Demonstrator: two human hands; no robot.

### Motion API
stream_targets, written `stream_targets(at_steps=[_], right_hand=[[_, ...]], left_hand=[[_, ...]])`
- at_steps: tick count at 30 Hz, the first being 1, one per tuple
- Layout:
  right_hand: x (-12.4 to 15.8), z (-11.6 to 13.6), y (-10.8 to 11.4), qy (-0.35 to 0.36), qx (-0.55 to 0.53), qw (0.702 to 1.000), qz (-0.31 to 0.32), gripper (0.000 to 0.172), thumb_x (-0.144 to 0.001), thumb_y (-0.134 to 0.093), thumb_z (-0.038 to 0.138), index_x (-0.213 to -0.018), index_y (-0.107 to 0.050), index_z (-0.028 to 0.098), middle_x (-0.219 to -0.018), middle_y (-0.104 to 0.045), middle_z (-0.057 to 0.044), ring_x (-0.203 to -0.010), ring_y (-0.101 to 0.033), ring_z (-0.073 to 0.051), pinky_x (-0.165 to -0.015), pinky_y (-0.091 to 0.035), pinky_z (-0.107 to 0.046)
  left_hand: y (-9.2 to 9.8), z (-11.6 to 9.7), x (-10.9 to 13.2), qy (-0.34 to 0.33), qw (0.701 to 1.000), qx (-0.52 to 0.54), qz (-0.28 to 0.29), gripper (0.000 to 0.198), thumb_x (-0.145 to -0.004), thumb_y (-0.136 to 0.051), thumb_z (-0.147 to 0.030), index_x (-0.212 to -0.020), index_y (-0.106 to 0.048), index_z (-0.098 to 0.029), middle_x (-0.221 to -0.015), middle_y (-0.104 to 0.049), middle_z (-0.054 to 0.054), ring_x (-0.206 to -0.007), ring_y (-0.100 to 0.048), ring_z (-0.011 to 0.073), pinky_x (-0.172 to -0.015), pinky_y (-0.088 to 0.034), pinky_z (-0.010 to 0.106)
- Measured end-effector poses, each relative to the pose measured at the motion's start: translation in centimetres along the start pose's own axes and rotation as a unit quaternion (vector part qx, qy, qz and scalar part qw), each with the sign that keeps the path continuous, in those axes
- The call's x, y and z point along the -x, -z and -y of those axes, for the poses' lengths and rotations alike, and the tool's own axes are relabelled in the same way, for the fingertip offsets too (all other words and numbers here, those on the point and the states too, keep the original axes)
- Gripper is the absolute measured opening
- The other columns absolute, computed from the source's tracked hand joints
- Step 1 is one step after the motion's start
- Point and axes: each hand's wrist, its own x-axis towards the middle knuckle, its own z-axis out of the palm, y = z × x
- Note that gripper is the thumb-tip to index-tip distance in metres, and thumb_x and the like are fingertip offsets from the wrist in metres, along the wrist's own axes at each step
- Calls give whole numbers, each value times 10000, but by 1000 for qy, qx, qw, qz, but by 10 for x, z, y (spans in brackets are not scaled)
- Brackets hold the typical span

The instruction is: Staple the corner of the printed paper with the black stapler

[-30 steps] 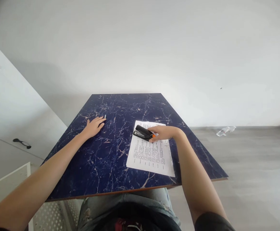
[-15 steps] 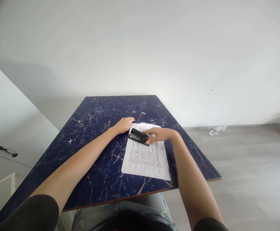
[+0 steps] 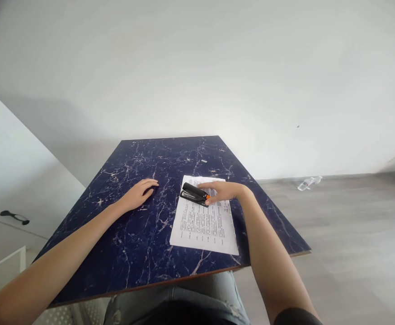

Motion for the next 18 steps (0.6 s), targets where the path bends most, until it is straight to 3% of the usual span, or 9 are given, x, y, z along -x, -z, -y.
stream_targets(at_steps=[2, 8, 14, 18], right_hand=[[-3, 4, -3, -1, 11, 1000, -2, 870, -856, -770, 535, -1631, -394, 406, -1645, -456, -18, -1435, -497, -346, -1137, -472, -513], [-3, 9, -2, 17, 6, 1000, -9, 706, -917, -700, 427, -1587, -478, 402, -1548, -570, -23, -1362, -569, -326, -1115, -486, -509], [-3, 3, 0, 14, 7, 1000, 0, 778, -894, -736, 454, -1610, -439, 394, -1590, -528, -31, -1383, -545, -334, -1127, -471, -520], [-5, 1, -3, 6, 2, 1000, -7, 761, -895, -736, 432, -1602, -455, 392, -1515, -602, -43, -1314, -594, -331, -1096, -485, -521]], left_hand=[[5, 3, 4, 10, 1000, 8, -9, 358, -1033, -407, -356, -1230, -683, -240, -1389, -647, 94, -1327, -569, 288, -1245, -347, 557], [6, -6, 0, 12, 1000, 9, -21, 332, -1016, -392, -313, -1161, -677, -224, -1302, -660, 109, -1260, -585, 296, -1179, -414, 550], [6, -4, 1, 11, 1000, 8, -18, 317, -1022, -396, -306, -1169, -664, -221, -1314, -646, 111, -1266, -574, 299, -1182, -406, 546], [4, -3, 0, 12, 1000, 7, -15, 311, -1021, -399, -291, -1179, -657, -217, -1315, -643, 109, -1259, -575, 292, -1194, -388, 546]])
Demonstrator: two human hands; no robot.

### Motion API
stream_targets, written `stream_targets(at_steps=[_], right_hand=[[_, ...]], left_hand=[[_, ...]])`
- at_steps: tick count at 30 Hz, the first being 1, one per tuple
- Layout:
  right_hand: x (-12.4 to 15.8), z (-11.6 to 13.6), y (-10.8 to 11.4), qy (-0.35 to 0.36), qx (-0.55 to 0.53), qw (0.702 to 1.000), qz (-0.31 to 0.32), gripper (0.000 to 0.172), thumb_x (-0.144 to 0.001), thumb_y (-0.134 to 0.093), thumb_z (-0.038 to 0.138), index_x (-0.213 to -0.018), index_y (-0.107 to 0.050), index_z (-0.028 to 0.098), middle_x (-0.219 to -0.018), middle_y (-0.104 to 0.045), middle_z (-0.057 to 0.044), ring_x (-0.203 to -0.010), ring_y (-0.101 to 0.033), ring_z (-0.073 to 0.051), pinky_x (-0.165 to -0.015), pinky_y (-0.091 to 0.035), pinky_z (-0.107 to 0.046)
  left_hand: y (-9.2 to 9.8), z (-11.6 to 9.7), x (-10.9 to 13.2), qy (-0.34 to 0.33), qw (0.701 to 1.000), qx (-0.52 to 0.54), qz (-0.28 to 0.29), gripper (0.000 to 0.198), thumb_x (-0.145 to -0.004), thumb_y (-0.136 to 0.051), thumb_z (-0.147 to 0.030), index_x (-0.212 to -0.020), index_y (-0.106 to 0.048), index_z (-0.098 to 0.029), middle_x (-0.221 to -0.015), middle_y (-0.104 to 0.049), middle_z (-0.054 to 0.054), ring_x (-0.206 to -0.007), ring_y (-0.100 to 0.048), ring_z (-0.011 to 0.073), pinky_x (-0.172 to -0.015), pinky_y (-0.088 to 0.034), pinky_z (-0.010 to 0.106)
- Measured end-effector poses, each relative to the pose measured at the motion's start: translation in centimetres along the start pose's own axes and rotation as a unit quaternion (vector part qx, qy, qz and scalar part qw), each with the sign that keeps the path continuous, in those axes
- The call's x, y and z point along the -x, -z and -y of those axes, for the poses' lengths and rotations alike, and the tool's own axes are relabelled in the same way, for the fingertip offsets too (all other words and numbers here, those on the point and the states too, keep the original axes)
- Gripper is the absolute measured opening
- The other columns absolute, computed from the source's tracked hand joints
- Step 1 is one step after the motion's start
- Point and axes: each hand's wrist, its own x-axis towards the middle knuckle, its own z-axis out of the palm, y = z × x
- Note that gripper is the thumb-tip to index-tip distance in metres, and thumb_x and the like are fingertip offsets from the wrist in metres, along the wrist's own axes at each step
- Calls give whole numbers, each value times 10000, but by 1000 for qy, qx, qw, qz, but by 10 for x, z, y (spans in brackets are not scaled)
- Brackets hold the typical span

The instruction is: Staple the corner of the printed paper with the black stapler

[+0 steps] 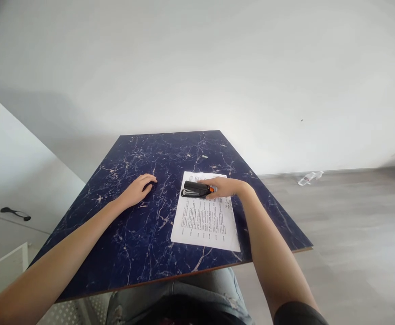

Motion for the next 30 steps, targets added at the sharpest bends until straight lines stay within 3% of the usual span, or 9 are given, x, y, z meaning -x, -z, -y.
stream_targets(at_steps=[7, 13, 17, 19, 20, 22, 23, 27, 30], right_hand=[[-36, 12, -21, 50, -15, 999, -1, 752, -942, -682, 424, -1635, -405, 335, -1439, -653, -91, -1123, -680, -281, -933, -551, -427], [-97, 61, -67, 119, -3, 990, -80, 682, -939, -703, 399, -1577, -495, 280, -1405, -674, -107, -1195, -667, -301, -1025, -517, -451], [-119, 75, -60, 142, -15, 987, -77, 608, -911, -749, 452, -1482, -596, 309, -1356, -698, -82, -1178, -671, -284, -997, -544, -443], [-122, 57, -37, 118, -18, 983, -141, 492, -947, -705, 430, -1420, -648, 306, -1334, -704, -75, -1172, -665, -257, -1005, -545, -442], [-123, 42, -22, 78, -9, 975, -210, 416, -978, -660, 394, -1378, -679, 283, -1308, -711, -85, -1151, -667, -245, -1017, -538, -447], [-123, 2, 5, -60, 63, 926, -366, 327, -971, -648, 294, -1271, -742, 207, -1255, -721, -131, -1130, -661, -263, -1065, -500, -485], [-123, -19, 17, -121, 112, 899, -406, 330, -933, -689, 260, -1244, -758, 177, -1273, -709, -158, -1188, -636, -295, -1114, -456, -509], [-133, -79, 38, -226, 170, 871, -402, 297, -913, -663, 196, -1167, -805, 137, -1195, -749, -170, -1147, -679, -301, -1085, -471, -413], [-162, -69, 32, -200, 141, 885, -395, 273, -905, -618, 130, -1073, -833, 129, -1082, -790, -153, -1018, -733, -260, -978, -520, -332]], left_hand=[[-1, 5, -3, 13, 999, 14, -44, 313, -986, -396, -226, -1114, -681, -202, -1263, -672, 113, -1222, -606, 280, -1157, -427, 503], [13, 37, -1, 118, 980, 69, -143, 311, -946, -442, -289, -1063, -717, -204, -1188, -736, 99, -1145, -672, 284, -1080, -485, 454], [13, 47, 1, 152, 974, 101, -136, 327, -940, -451, -323, -1065, -733, -214, -1164, -761, 83, -1081, -700, 291, -1036, -500, 455], [11, 46, 1, 143, 976, 94, -135, 324, -932, -452, -301, -1048, -744, -222, -1155, -765, 77, -1085, -696, 290, -1039, -492, 453], [9, 45, 1, 135, 977, 91, -135, 314, -924, -460, -288, -1031, -749, -226, -1149, -766, 74, -1091, -692, 290, -1043, -488, 450], [8, 42, 1, 122, 978, 94, -142, 286, -906, -486, -270, -997, -754, -230, -1132, -765, 73, -1093, -689, 285, -1048, -486, 442], [7, 42, 0, 121, 975, 103, -154, 272, -903, -499, -269, -988, -753, -228, -1122, -763, 75, -1084, -690, 281, -1040, -493, 435], [14, 53, 1, 161, 943, 127, -261, 232, -906, -516, -273, -951, -735, -211, -1068, -751, 84, -1029, -690, 267, -1005, -505, 417], [23, 72, 5, 213, 907, 127, -341, 205, -887, -525, -250, -924, -723, -209, -1013, -751, 69, -974, -682, 256, -981, -496, 408]])
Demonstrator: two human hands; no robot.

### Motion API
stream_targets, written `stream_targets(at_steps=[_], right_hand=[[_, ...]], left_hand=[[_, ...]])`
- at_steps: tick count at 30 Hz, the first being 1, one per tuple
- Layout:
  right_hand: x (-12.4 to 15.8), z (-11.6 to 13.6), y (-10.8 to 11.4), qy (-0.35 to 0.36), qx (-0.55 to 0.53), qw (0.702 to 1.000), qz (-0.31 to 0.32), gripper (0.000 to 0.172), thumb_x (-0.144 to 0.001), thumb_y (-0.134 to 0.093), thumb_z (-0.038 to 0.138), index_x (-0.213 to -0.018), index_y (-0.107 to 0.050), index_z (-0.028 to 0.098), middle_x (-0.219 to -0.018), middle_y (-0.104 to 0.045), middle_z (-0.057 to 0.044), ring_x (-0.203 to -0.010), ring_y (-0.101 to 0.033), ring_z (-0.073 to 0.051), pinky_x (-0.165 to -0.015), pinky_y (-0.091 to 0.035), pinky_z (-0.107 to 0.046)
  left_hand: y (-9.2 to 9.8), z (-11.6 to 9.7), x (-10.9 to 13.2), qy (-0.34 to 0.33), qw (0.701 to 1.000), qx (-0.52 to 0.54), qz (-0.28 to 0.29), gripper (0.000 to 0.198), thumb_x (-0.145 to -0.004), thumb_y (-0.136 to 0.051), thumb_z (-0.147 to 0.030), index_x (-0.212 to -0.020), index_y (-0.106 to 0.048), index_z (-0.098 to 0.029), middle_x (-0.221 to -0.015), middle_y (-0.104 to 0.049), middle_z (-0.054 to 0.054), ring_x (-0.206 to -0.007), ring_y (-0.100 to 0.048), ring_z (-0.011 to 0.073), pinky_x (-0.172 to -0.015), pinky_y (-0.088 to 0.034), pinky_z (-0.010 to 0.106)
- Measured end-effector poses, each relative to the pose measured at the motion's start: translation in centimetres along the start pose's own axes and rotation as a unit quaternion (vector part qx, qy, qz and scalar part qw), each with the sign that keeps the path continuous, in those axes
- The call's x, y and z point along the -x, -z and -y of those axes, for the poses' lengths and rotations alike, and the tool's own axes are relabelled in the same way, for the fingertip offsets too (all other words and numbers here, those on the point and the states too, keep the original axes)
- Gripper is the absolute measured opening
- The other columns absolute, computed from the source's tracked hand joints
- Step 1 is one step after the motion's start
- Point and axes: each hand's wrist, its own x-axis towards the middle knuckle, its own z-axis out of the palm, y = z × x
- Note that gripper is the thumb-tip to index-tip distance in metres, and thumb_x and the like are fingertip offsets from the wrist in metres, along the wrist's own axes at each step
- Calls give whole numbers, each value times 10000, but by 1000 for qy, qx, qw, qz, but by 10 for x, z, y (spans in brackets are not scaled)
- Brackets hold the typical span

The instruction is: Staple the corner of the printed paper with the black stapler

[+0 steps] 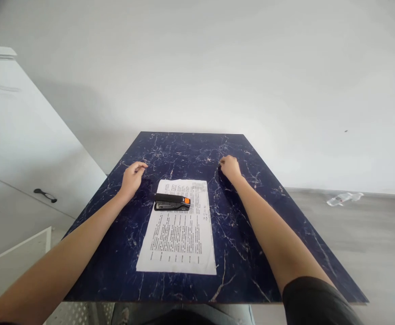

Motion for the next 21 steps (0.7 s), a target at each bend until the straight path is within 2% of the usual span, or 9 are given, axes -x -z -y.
stream_targets(at_steps=[2, 5, 7, 11, 13, 15, 17, 19, 21], right_hand=[[-3, 45, -12, 62, -69, 995, 35, 223, -897, -662, 150, -1030, -841, 157, -1035, -804, -120, -960, -742, -227, -956, -534, -311], [-6, 134, -31, 152, -206, 959, 121, 161, -888, -739, 199, -1025, -819, 173, -954, -803, -62, -809, -714, -158, -836, -566, -287], [-7, 191, -43, 237, -215, 925, 203, 77, -862, -789, 211, -911, -802, 153, -864, -782, -18, -759, -672, -125, -779, -540, -255], [-7, 262, -64, 278, -222, 903, 240, 117, -771, -854, 93, -753, -749, 140, -650, -679, 91, -716, -613, -79, -774, -474, -193], [-7, 271, -68, 279, -228, 900, 247, 143, -760, -858, 63, -742, -741, 145, -622, -659, 105, -722, -610, -79, -779, -464, -183], [-5, 264, -63, 269, -237, 901, 244, 111, -813, -812, 53, -794, -756, 147, -699, -710, 81, -757, -628, -87, -779, -465, -181], [4, 241, -47, 249, -250, 907, 229, 114, -934, -687, 79, -928, -773, 155, -882, -777, 28, -775, -643, -88, -753, -478, -180], [25, 207, -22, 206, -285, 913, 209, 247, -1046, -508, 147, -1082, -752, 170, -1064, -787, -29, -695, -632, -82, -661, -491, -189], [58, 171, 7, 104, -402, 885, 210, 315, -1093, -418, 266, -1159, -716, 190, -1150, -774, -64, -546, -576, -76, -516, -465, -212]], left_hand=[[7, 9, -6, 27, 998, 8, -57, 193, -866, -530, -230, -909, -717, -210, -975, -745, 61, -930, -676, 248, -941, -497, 390], [12, 15, -8, 46, 992, 20, -116, 182, -851, -530, -212, -899, -705, -214, -942, -728, 56, -902, -664, 240, -879, -498, 361], [11, 10, -5, 36, 992, 22, -119, 186, -856, -518, -203, -901, -697, -218, -939, -719, 53, -897, -658, 237, -854, -497, 349], [6, -15, 7, -24, 995, 7, -93, 181, -895, -494, -197, -889, -673, -217, -942, -704, 55, -926, -651, 234, -888, -493, 351], [4, -28, 13, -61, 994, -5, -89, 183, -926, -481, -199, -876, -656, -218, -932, -689, 54, -929, -642, 229, -904, -485, 353], [2, -39, 19, -90, 993, -2, -81, 192, -947, -472, -196, -862, -642, -219, -921, -671, 52, -922, -631, 222, -904, -478, 350], [-1, -47, 24, -98, 993, 25, -58, 193, -952, -473, -189, -860, -641, -220, -914, -659, 47, -908, -622, 215, -892, -477, 345], [-6, -52, 30, -81, 994, 77, -22, 190, -949, -475, -185, -866, -643, -220, -898, -651, 41, -873, -611, 206, -858, -483, 337], [-12, -57, 36, -46, 989, 138, 7, 187, -941, -477, -188, -869, -646, -221, -884, -646, 37, -836, -599, 201, -813, -490, 332]])
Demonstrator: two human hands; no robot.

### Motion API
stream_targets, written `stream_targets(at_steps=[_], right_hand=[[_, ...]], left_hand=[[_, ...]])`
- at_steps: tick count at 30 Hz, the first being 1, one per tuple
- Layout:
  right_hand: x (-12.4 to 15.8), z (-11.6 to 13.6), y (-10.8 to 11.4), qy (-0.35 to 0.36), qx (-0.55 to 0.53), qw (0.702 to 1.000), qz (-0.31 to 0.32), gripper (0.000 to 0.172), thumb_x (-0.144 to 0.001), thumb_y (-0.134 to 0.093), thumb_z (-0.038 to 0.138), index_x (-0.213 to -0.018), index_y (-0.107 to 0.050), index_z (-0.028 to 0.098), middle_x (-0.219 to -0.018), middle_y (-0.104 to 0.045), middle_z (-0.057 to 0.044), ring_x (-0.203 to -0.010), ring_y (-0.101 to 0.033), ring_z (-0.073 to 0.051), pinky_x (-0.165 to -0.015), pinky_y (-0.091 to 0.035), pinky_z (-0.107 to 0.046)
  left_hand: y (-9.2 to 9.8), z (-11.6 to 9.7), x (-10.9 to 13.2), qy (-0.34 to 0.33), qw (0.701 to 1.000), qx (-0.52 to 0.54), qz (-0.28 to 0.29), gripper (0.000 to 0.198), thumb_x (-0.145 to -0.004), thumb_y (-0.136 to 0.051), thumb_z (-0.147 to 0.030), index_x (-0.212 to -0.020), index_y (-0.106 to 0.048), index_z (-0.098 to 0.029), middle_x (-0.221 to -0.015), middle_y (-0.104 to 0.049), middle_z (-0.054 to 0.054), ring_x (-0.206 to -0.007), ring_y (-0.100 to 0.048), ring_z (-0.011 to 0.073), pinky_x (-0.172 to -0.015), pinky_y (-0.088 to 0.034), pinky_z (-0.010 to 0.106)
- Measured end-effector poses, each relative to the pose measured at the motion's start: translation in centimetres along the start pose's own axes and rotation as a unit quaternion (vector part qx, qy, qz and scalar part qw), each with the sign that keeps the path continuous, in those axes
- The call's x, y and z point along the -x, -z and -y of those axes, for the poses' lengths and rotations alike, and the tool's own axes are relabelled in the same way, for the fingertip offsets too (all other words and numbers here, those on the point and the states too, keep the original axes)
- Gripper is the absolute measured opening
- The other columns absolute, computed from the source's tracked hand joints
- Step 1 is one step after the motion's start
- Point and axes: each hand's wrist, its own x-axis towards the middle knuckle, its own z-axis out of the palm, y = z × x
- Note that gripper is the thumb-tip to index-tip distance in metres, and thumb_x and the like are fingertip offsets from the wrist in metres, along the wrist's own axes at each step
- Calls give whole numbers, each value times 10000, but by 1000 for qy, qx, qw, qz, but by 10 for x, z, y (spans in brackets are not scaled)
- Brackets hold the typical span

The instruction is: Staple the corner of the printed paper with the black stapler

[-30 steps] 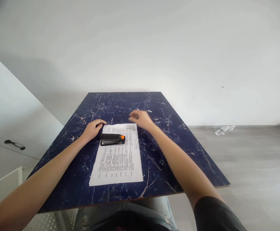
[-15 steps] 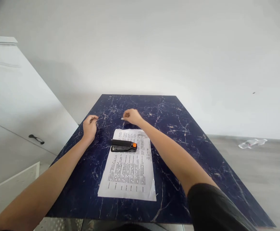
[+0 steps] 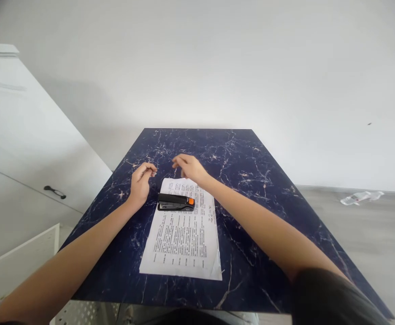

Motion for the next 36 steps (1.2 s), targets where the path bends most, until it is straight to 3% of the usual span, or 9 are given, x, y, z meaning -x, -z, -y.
stream_targets(at_steps=[3, 6, 11, 17, 21, 24, 28, 33, 36], right_hand=[[75, -4, 19, -83, -111, 990, -16, 349, -1086, -449, 452, -1155, -706, 228, -1296, -730, -96, -423, -462, -54, -379, -392, -240], [117, -11, 11, -172, -208, 963, 26, 380, -1063, -479, 519, -1276, -674, 272, -1449, -642, -119, -450, -540, -75, -390, -482, -278], [120, -17, -11, -242, -283, 925, 78, 376, -1042, -548, 429, -1338, -670, 233, -1004, -753, -111, -520, -666, -151, -484, -599, -313], [119, -19, -9, -244, -266, 930, 72, 390, -1033, -564, 385, -1381, -662, 239, -633, -661, -18, -470, -613, -159, -468, -553, -295], [125, -19, -10, -176, -137, 973, 52, 442, -1044, -511, 500, -1374, -667, 251, -524, -587, 31, -413, -558, -165, -501, -523, -329], [127, -19, -13, -49, 53, 997, -9, 365, -942, -681, 552, -1184, -755, 288, -787, -725, -26, -570, -629, -187, -618, -545, -377], [122, -22, -23, 83, 191, 977, -39, 314, -838, -827, 405, -1122, -747, 297, -1023, -737, -53, -920, -656, -271, -774, -542, -420], [124, -21, -24, 158, 262, 949, -73, 113, -918, -736, 323, -1020, -754, 278, -838, -682, -43, -821, -606, -251, -724, -498, -406], [138, -19, -11, 240, 355, 891, -150, 227, -950, -695, 246, -1156, -757, 318, -889, -721, -47, -828, -629, -252, -740, -480, -428]], left_hand=[[-11, -2, 7, 50, 996, 72, 8, 188, -932, -487, -214, -860, -660, -221, -889, -649, 43, -825, -595, 203, -793, -505, 336], [-19, -2, 10, 97, 987, 128, 17, 184, -931, -516, -281, -858, -671, -213, -902, -662, 55, -845, -616, 209, -830, -524, 350], [-13, 10, 0, 222, 949, 215, 56, 338, -952, -508, -496, -895, -644, -192, -966, -709, 108, -931, -680, 241, -890, -549, 395], [13, 34, -24, 233, 949, 210, -9, 430, -961, -485, -602, -917, -599, -190, -1007, -711, 135, -1008, -695, 255, -969, -548, 426], [12, 36, -24, 232, 947, 224, -4, 405, -963, -508, -567, -911, -612, -178, -956, -703, 129, -947, -691, 241, -967, -548, 426], [7, 31, -17, 218, 945, 241, 39, 385, -976, -542, -526, -882, -649, -169, -908, -698, 117, -887, -681, 231, -932, -551, 415], [3, 23, -11, 202, 945, 245, 80, 355, -984, -573, -477, -856, -682, -164, -882, -700, 112, -857, -678, 230, -898, -556, 407], [-6, 11, -4, 228, 930, 278, 73, 295, -976, -572, -426, -884, -681, -168, -971, -731, 129, -959, -707, 253, -1003, -549, 456], [-16, 2, 5, 278, 898, 330, 80, 268, -1002, -542, -394, -940, -680, -173, -1115, -746, 155, -1110, -707, 288, -1085, -522, 500]])
